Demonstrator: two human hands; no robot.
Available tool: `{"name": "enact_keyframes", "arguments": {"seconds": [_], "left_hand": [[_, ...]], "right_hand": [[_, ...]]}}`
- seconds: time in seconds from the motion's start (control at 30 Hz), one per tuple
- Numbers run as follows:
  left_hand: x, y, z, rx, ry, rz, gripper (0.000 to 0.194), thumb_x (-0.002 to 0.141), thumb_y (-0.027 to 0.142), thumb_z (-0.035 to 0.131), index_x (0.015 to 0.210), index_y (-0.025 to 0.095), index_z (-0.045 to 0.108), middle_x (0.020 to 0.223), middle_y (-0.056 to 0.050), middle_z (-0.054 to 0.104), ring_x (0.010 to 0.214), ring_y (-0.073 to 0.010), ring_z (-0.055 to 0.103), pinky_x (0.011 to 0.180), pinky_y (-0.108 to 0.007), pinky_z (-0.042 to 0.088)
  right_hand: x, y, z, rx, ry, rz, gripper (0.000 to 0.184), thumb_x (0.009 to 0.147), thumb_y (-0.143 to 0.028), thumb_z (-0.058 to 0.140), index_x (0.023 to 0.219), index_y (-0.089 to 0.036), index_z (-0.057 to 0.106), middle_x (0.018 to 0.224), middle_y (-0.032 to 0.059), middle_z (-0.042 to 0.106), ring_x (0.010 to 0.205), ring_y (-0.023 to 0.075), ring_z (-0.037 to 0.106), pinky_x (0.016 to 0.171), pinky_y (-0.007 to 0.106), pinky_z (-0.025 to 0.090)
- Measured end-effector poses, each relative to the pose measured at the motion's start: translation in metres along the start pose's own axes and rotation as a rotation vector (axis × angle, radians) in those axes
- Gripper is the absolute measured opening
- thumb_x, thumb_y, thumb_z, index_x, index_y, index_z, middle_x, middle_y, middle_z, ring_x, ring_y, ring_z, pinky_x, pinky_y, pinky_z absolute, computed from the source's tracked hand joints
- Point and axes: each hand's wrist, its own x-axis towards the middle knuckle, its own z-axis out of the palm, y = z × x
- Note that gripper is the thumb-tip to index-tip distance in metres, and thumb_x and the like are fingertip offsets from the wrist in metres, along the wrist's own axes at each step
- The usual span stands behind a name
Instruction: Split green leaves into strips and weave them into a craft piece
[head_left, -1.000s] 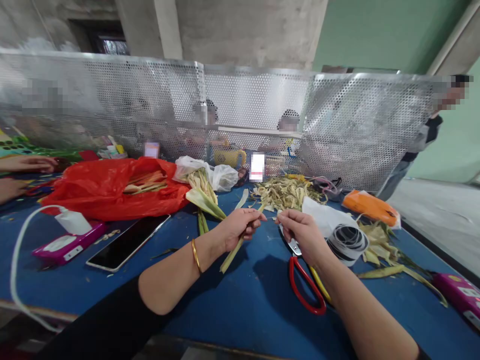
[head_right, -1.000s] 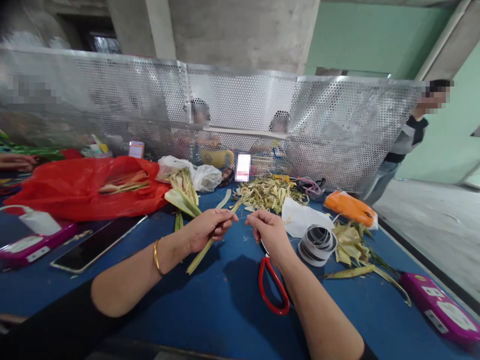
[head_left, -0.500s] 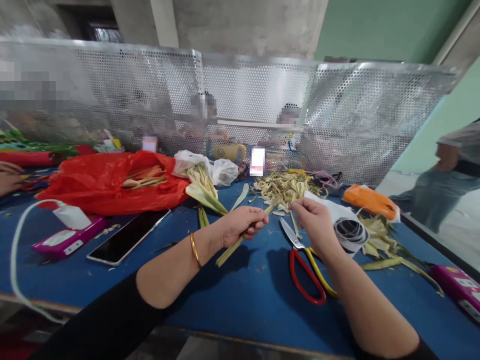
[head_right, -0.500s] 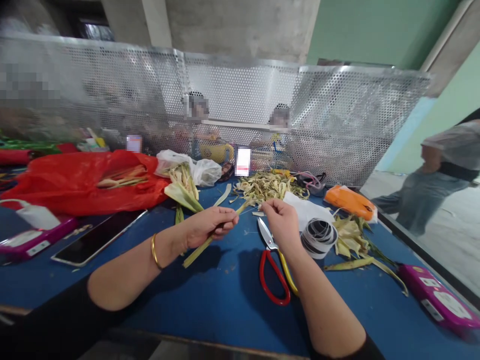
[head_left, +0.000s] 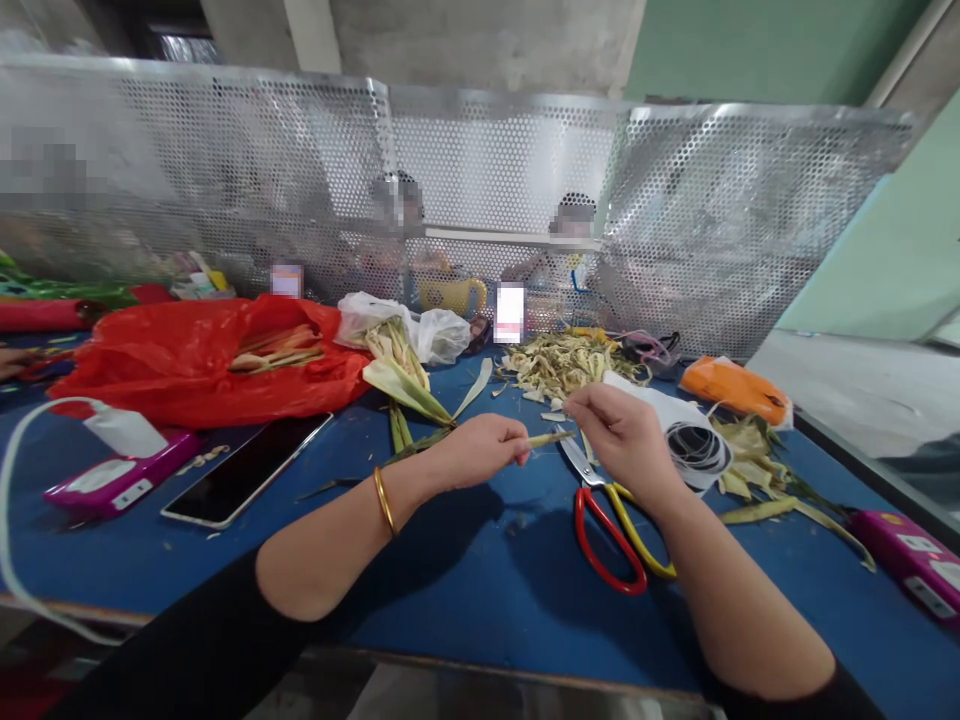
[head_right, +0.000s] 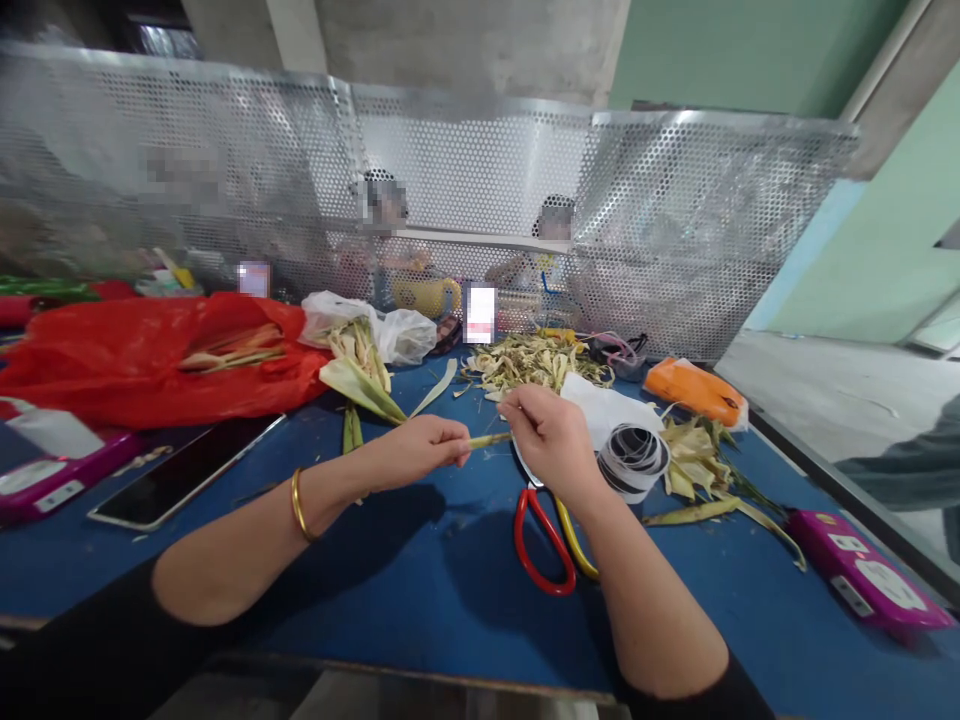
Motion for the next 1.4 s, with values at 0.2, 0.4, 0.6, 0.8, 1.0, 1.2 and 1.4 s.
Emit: {"name": "enact_keyframes", "arguments": {"seconds": [0.2,0.4,0.6,0.8,1.0,1.2,1.4], "left_hand": [[-0.007,0.015,-0.008,0.158,-0.230,0.202,0.026,0.084,0.028,0.046,0.064,0.018,0.058,0.061,0.003,0.054,0.060,-0.0118,0.046,0.059,-0.023,0.031],[0.002,0.007,-0.013,0.135,0.226,0.132,0.025,0.085,0.028,0.044,0.065,0.019,0.055,0.061,0.003,0.049,0.061,-0.0130,0.045,0.062,-0.024,0.030],[0.010,-0.009,-0.011,0.012,0.294,0.021,0.025,0.082,0.030,0.043,0.064,0.018,0.056,0.057,0.002,0.046,0.059,-0.0142,0.043,0.058,-0.025,0.030],[0.012,-0.011,-0.004,0.047,0.292,0.040,0.029,0.081,0.029,0.042,0.058,0.018,0.056,0.059,0.001,0.053,0.063,-0.0148,0.047,0.062,-0.026,0.033],[0.009,-0.008,0.000,0.284,0.252,0.059,0.027,0.083,0.024,0.042,0.060,0.019,0.056,0.063,-0.002,0.057,0.063,-0.0164,0.050,0.061,-0.027,0.032],[0.000,-0.004,0.000,0.621,0.067,0.207,0.016,0.080,0.018,0.049,0.067,0.022,0.057,0.066,-0.002,0.059,0.066,-0.0178,0.052,0.060,-0.026,0.028],[-0.002,0.006,-0.009,0.421,-0.106,0.363,0.023,0.089,0.024,0.041,0.074,0.020,0.058,0.071,0.002,0.061,0.069,-0.0129,0.053,0.065,-0.022,0.033]], "right_hand": [[0.005,0.020,0.003,0.234,-0.202,0.343,0.025,0.075,-0.038,0.056,0.059,-0.019,0.055,0.048,-0.0048,0.040,0.048,0.0107,0.036,0.047,0.023,0.029],[0.002,0.024,0.014,0.202,-0.332,0.421,0.019,0.073,-0.028,0.054,0.057,-0.019,0.057,0.044,-0.0058,0.039,0.044,0.0101,0.035,0.047,0.023,0.029],[-0.006,-0.009,0.020,0.170,-0.218,-0.161,0.019,0.088,-0.023,0.049,0.070,-0.019,0.056,0.093,0.0076,0.059,0.088,0.0183,0.055,0.077,0.029,0.042],[-0.017,-0.016,0.037,0.237,-0.397,-0.105,0.022,0.095,-0.022,0.037,0.075,-0.021,0.046,0.074,0.0011,0.055,0.071,0.0142,0.051,0.067,0.025,0.040],[-0.022,-0.024,0.043,0.108,-0.409,-0.189,0.020,0.093,-0.021,0.035,0.075,-0.022,0.041,0.071,0.0000,0.047,0.066,0.0139,0.041,0.061,0.025,0.034],[-0.005,-0.011,0.023,0.640,-0.197,0.253,0.024,0.086,-0.030,0.049,0.065,-0.020,0.047,0.059,-0.0016,0.049,0.057,0.0117,0.046,0.056,0.024,0.038],[0.002,0.014,0.023,1.230,-0.236,0.895,0.016,0.074,-0.020,0.060,0.060,-0.016,0.051,0.058,-0.0026,0.051,0.048,0.0071,0.046,0.046,0.019,0.039]]}}
